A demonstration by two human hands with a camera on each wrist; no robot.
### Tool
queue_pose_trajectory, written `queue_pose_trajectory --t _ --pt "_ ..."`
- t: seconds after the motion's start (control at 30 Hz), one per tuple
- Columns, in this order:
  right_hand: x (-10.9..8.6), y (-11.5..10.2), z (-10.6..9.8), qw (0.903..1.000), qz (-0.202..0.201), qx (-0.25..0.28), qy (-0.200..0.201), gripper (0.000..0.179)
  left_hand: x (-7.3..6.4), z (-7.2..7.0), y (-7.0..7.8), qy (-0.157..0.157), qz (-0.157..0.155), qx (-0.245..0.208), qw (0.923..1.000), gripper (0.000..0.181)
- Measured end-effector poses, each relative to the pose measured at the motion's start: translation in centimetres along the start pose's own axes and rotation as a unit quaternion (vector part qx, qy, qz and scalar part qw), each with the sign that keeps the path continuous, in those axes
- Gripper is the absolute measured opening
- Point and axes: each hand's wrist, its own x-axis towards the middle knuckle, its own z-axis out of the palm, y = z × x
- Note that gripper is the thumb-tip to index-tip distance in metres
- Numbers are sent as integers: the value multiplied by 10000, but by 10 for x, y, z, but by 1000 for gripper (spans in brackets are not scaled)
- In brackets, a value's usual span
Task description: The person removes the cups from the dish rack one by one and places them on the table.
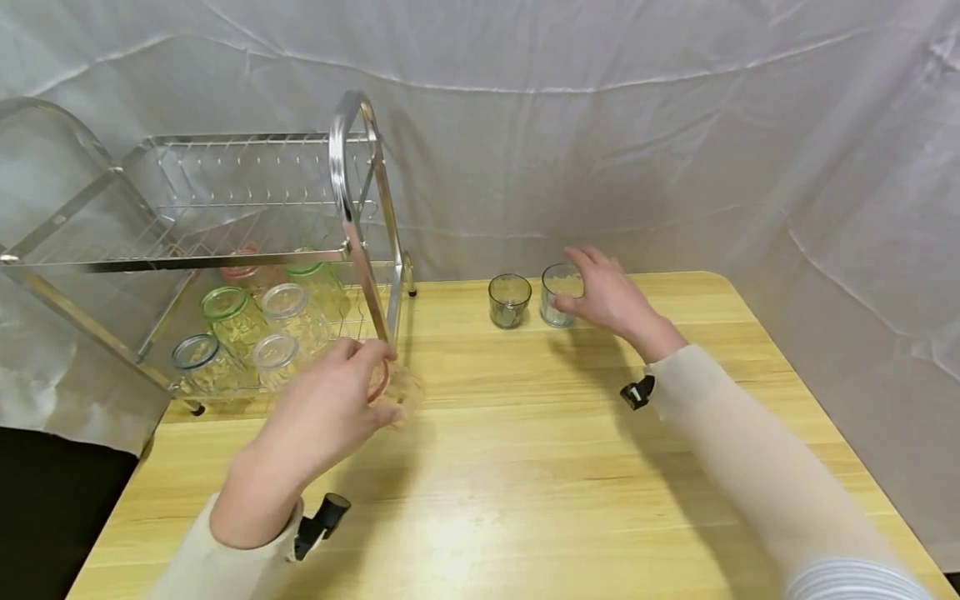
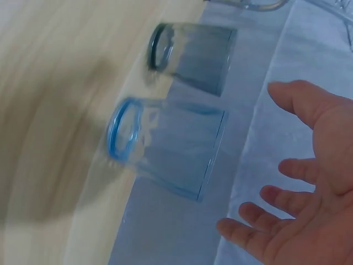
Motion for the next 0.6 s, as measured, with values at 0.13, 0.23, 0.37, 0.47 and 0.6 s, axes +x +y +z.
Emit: queue_pose_trajectory --t 0.13,0.23,0.37,0.47,0.6 --pt "-10 -6 7 9983 -82 447 369 87 8 17 8 8 103 -413 9991 63" --pt "-19 -9 15 9936 -218 836 729 78 16 31 13 93 112 -797 9967 63" --pt "-31 -15 29 9830 -440 1463 1016 67 27 50 17 219 81 -1286 9914 62" --pt "-40 -18 41 9741 -392 2041 888 63 37 65 18 290 69 -1626 9862 61" --pt "-50 -22 56 9597 -198 2776 386 61 50 83 17 344 77 -2017 9788 64"
